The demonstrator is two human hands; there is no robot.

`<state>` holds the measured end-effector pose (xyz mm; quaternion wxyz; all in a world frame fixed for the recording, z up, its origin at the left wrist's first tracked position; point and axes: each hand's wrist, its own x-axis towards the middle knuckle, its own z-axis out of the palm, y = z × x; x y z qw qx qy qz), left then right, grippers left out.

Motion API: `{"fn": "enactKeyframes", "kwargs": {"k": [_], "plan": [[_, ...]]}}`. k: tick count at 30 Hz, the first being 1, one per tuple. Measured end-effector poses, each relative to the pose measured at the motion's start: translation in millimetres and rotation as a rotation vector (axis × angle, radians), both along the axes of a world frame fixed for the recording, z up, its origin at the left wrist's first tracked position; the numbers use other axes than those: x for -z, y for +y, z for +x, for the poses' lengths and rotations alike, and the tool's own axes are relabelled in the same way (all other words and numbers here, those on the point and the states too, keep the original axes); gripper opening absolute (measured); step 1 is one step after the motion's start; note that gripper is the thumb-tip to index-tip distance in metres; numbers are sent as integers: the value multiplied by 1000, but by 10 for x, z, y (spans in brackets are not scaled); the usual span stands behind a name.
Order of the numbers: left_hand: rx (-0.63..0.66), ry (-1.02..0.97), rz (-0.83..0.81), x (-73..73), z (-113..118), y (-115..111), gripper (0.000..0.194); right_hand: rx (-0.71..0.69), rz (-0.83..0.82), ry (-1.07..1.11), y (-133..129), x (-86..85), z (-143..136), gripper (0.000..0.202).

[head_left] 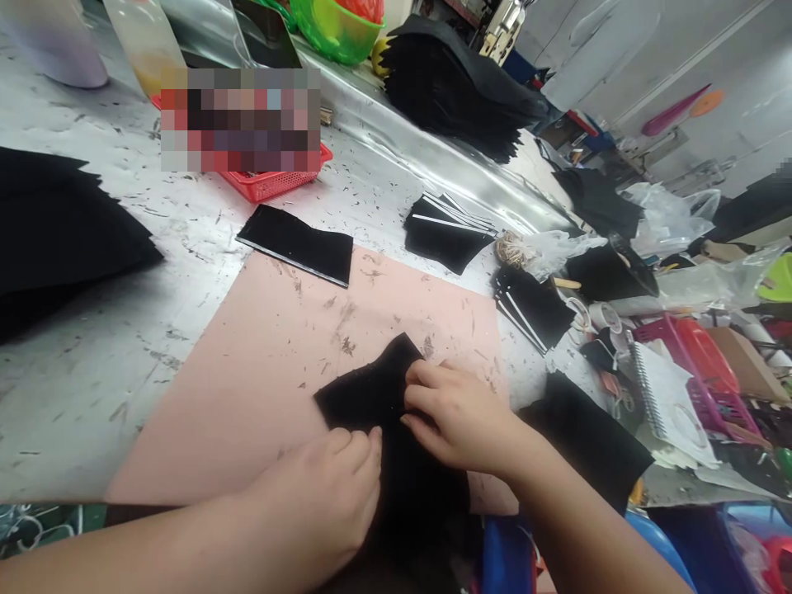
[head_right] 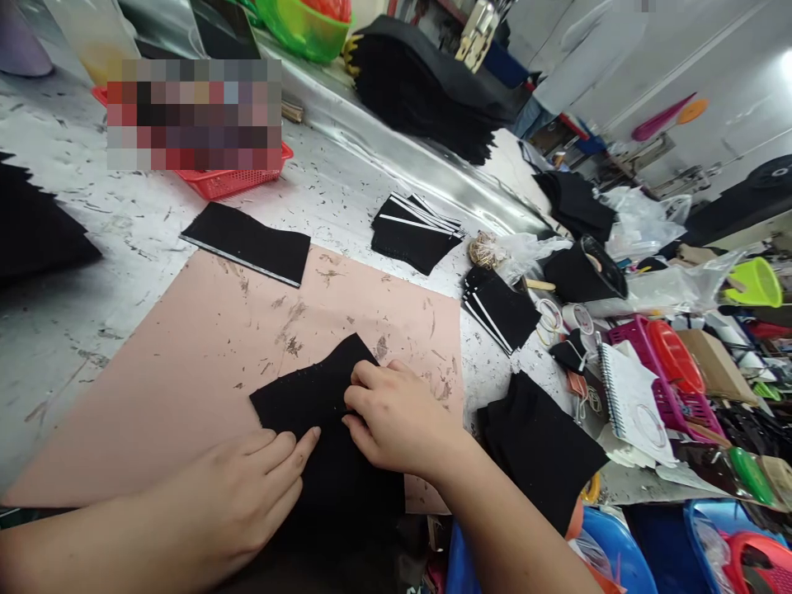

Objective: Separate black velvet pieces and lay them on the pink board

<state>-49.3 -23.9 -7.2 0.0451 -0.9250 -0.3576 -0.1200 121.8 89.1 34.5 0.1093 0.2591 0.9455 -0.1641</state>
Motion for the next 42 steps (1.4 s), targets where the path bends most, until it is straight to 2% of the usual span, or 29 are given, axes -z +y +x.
{"fn": "enactKeyframes", "kwargs": {"k": [3, 6, 11, 20, 30, 37, 39, 42], "plan": [[-11, 6, -5, 0, 39, 66, 28, 39, 24, -37, 37, -16, 29, 12], [-26, -15, 7, 27, 42, 78, 32, 158, 21, -43, 100, -29, 123, 10], [-33, -31, -18, 68, 38, 107, 33, 352, -77, 16, 189, -21, 303, 4], [-52, -89, -82, 117, 79, 180, 25, 486, -161, 158, 222, 44, 413, 13], [-80, -167, -30, 116, 121, 234, 23, 515, -161, 130, 256, 79, 402, 20], [-62, -91, -31, 62, 151, 231, 26, 475, -41, 38, 248, 78, 308, 20], [-64, -76, -32, 35, 208, 287, 26, 456, 8, 0, 241, 83, 266, 17], [-54, -20, -109, 8, 344, 449, 36, 428, 75, -68, 234, 75, 222, 16]]}}
